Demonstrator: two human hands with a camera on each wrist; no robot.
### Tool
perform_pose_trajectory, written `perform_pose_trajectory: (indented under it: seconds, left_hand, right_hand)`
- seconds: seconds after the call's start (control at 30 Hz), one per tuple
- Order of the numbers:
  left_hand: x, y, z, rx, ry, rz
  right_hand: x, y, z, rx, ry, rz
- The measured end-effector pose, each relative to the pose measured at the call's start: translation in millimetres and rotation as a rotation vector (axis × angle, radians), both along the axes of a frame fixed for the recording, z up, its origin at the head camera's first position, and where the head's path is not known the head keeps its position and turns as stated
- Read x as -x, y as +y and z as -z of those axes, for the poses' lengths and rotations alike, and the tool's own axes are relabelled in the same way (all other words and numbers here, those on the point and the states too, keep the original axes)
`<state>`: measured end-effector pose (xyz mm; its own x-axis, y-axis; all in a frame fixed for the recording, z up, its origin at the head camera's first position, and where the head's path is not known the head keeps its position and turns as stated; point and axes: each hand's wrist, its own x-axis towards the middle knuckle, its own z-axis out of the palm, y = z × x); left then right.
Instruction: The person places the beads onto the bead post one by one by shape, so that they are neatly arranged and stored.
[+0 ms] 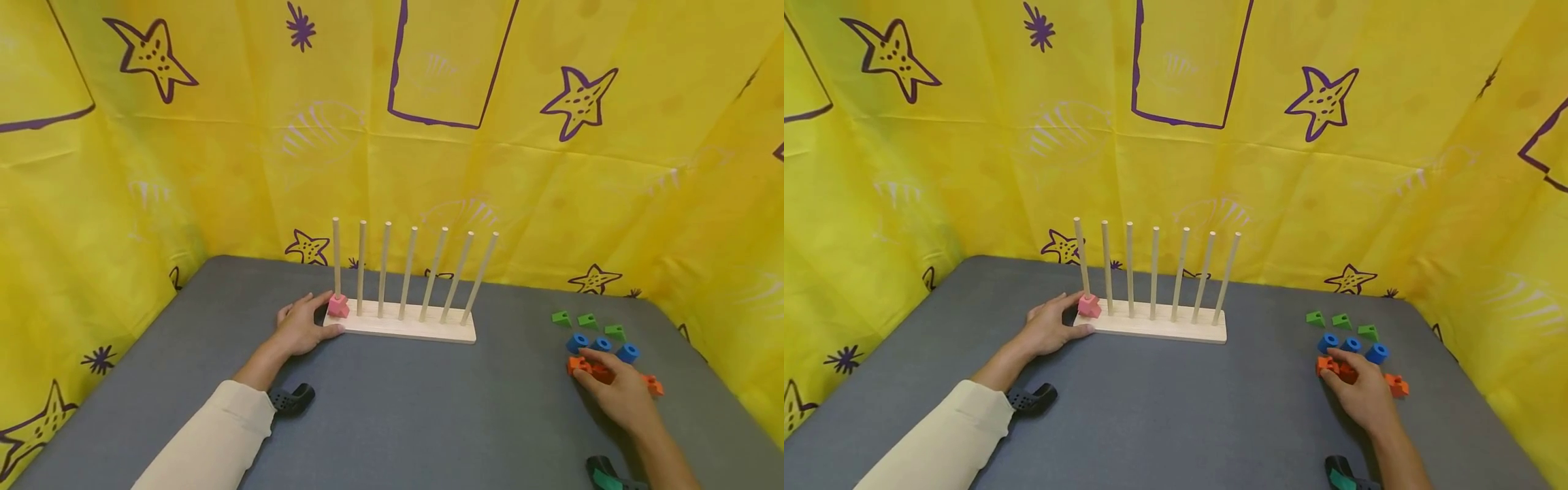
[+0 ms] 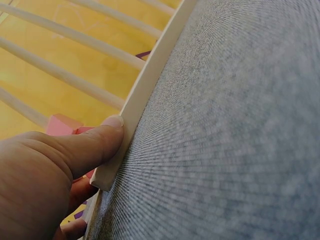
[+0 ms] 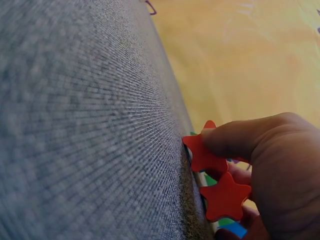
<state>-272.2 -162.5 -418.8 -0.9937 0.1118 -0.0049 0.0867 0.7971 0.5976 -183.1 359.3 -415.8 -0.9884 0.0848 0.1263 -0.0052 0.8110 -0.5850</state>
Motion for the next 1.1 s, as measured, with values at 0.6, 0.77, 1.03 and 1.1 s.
perform_pose_trajectory:
  seconds: [0.6, 0.77, 1.03, 1.1]
  left_hand:
    - [4.2, 0.9, -1.8, 0.014, -0.002, 0.012]
    - [4.5, 1.7, -2.3, 0.012, 0.003, 0.013]
    - [0.5, -0.2, 0.0, -0.004, 0.001, 0.002]
    - [-1.7, -1.1, 2.2, -0.007, 0.002, 0.000]
  right_hand:
    - [-4.9, -11, -16.4, 0.120, 0.231, 0.097]
    - [-6.0, -19, -28.3, 0.098, 0.271, 0.119]
    - [-9.5, -30, -48.1, 0.170, 0.262, 0.071]
    - [-12.2, -34, -53.1, 0.192, 0.256, 0.056]
